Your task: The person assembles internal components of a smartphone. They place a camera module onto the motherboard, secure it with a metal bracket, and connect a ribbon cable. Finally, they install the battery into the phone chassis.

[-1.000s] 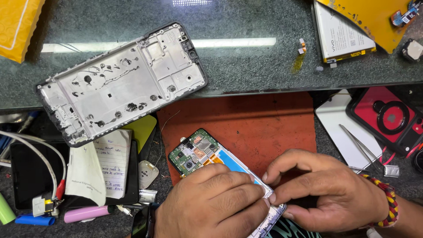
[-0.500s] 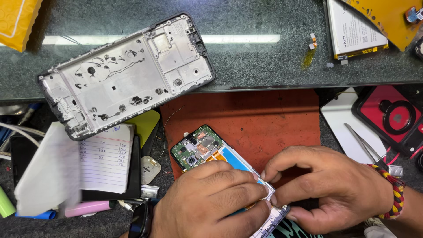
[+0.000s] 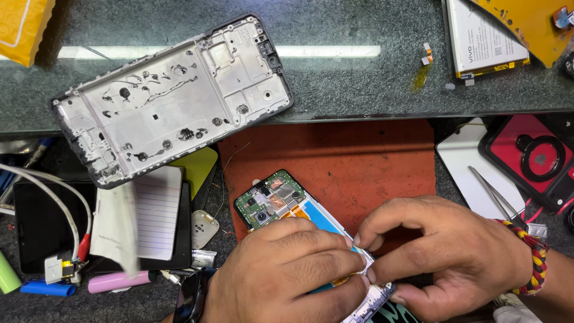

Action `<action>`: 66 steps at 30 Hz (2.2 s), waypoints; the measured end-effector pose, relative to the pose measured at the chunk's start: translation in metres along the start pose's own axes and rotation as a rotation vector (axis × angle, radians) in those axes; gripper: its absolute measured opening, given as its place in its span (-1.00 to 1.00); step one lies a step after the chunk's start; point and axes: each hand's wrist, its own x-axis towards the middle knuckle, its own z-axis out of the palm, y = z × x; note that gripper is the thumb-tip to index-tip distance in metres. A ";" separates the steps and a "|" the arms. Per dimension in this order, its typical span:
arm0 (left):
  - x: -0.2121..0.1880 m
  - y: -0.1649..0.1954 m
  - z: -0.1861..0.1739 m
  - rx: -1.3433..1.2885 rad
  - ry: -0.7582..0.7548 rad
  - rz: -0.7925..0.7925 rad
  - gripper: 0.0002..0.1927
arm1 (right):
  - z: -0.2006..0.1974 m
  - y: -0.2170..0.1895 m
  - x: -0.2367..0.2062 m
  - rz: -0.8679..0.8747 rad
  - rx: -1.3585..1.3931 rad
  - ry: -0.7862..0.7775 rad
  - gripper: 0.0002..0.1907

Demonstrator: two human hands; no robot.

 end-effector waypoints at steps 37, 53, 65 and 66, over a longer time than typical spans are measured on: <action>0.002 -0.001 -0.009 -0.136 0.015 -0.046 -0.83 | 0.001 0.006 -0.004 -0.093 0.076 0.101 -0.73; 0.005 0.002 -0.010 -0.142 -0.004 -0.073 -0.81 | -0.002 0.000 0.004 -0.271 -0.295 0.131 -0.77; 0.004 0.001 -0.011 -0.171 -0.001 -0.081 -0.83 | -0.001 0.001 0.002 -0.241 -0.196 0.138 -0.78; 0.004 0.001 -0.011 -0.170 -0.002 -0.082 -0.83 | -0.001 0.001 0.002 -0.248 -0.186 0.141 -0.77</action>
